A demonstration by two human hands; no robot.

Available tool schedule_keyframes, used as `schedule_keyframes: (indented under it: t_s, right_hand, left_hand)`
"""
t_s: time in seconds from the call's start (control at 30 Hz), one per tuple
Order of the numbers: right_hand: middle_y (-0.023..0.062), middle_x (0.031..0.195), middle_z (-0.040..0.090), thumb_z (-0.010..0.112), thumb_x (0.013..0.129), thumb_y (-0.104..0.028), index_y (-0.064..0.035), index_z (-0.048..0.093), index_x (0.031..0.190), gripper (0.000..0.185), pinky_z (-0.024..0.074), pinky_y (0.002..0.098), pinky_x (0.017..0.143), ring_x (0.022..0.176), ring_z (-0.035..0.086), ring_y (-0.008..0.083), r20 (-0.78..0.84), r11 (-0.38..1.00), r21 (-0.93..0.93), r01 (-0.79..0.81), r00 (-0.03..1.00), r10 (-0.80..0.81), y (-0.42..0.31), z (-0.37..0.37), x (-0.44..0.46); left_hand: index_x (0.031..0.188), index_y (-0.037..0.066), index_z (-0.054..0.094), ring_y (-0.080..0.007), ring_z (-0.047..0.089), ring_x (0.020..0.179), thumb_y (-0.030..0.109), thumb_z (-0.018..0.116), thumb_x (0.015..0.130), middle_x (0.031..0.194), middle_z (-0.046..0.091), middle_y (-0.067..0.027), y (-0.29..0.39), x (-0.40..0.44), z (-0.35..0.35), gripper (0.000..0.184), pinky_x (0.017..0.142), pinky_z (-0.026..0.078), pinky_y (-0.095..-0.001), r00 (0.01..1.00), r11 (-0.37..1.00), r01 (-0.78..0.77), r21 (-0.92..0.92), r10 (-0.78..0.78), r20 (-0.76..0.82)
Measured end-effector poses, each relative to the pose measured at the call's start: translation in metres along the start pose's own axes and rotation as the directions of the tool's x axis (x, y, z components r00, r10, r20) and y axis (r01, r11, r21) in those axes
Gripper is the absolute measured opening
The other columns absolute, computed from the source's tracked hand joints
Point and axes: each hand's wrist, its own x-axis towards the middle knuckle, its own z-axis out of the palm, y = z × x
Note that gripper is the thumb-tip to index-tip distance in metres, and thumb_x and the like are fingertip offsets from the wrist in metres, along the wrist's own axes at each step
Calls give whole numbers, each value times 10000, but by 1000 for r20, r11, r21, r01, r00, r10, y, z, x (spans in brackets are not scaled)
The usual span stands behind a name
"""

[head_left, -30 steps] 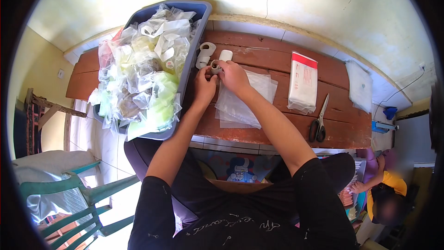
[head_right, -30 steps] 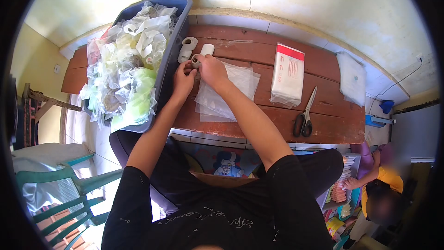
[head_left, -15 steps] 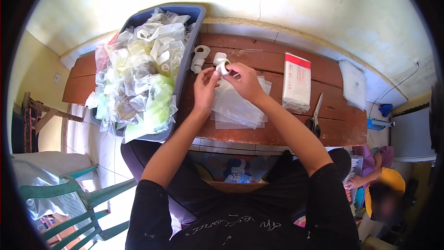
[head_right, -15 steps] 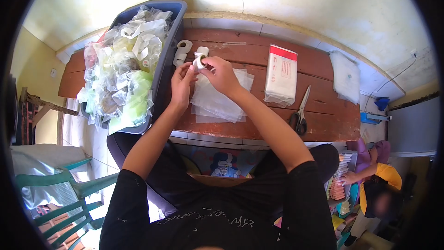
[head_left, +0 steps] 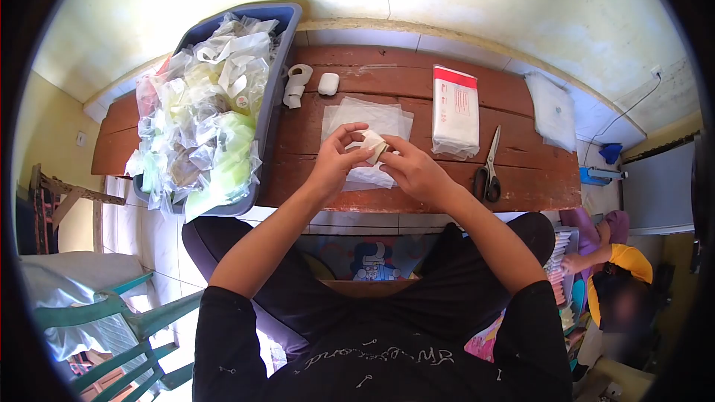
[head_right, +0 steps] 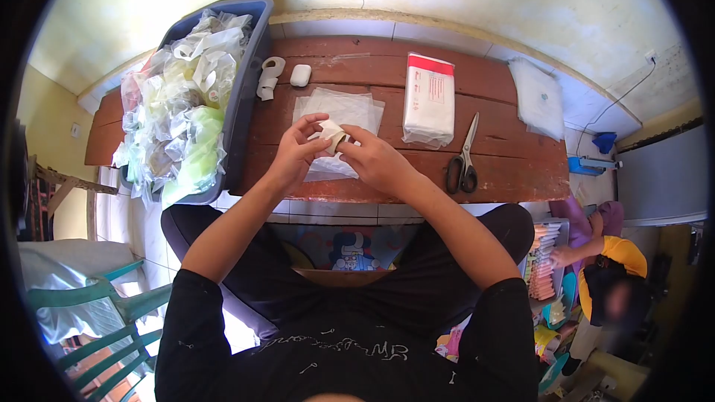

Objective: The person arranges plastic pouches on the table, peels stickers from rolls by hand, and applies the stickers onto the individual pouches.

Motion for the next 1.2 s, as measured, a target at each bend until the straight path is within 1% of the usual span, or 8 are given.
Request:
schedule_keyframes:
  t_s: [0.2,0.37,0.6,0.67,0.73,0.87,1.13,1.2]
  right_hand:
    - [164,1264,591,700,849,-114,-5,637,1018,210,546,366,760,892,648,251,-29,990,136,-34,999,38,4,-15,-1]
    - [127,1111,646,740,832,-143,-4,666,977,214,540,312,694,804,659,206,-144,920,311,-239,945,295,-5,-16,5]
    - [122,959,672,731,838,-124,10,680,973,198,537,293,631,730,669,189,-168,946,239,-217,951,261,3,2,5]
    - [129,873,686,719,847,-116,23,684,952,178,533,277,601,688,670,188,-175,905,320,-280,921,347,4,4,5]
    - [127,834,691,709,858,-113,32,682,936,167,531,273,590,665,667,176,-157,875,356,-328,902,402,2,6,6]
    - [102,733,688,676,893,-112,50,670,910,163,518,255,551,594,640,130,-72,749,512,-420,848,525,2,7,6]
    - [56,746,629,623,948,-121,23,597,937,146,499,236,553,633,599,91,44,549,679,-488,773,634,9,5,7]
    - [57,750,625,612,954,-128,15,583,940,146,503,236,554,645,608,97,54,513,708,-487,760,647,13,3,8]
  left_hand:
    - [1291,4,514,-166,613,1028,13,679,851,1150,584,-98,4,1,3,469,850,544,-304,999,1000,2,-5,-2,40]
    - [1261,-5,541,-150,603,1062,8,668,857,1155,617,-99,-11,3,-4,424,917,504,-294,996,976,-17,215,-1,86]
    - [1253,-10,552,-163,595,1110,19,681,852,1189,615,-90,-17,-1,5,423,930,502,-310,995,954,-53,295,25,97]
    - [1253,-17,550,-167,590,1121,34,693,850,1192,614,-95,-23,-3,6,431,933,504,-317,995,951,-74,300,50,89]
    - [1262,-3,551,-151,591,1081,68,715,853,1142,623,-85,-25,-5,9,447,930,492,-292,994,864,-108,492,98,46]
    - [1254,-9,558,-146,602,1041,80,732,836,1100,638,-77,-23,-7,10,461,902,506,-294,1000,852,-24,523,10,30]
    - [1263,-34,565,-128,626,911,36,635,846,1020,663,-102,-19,-11,15,429,822,514,-259,994,689,-44,724,101,-36]
    - [1262,-35,565,-139,638,894,43,608,869,1008,667,-117,-24,-6,7,403,808,524,-267,998,746,-15,665,55,-40]
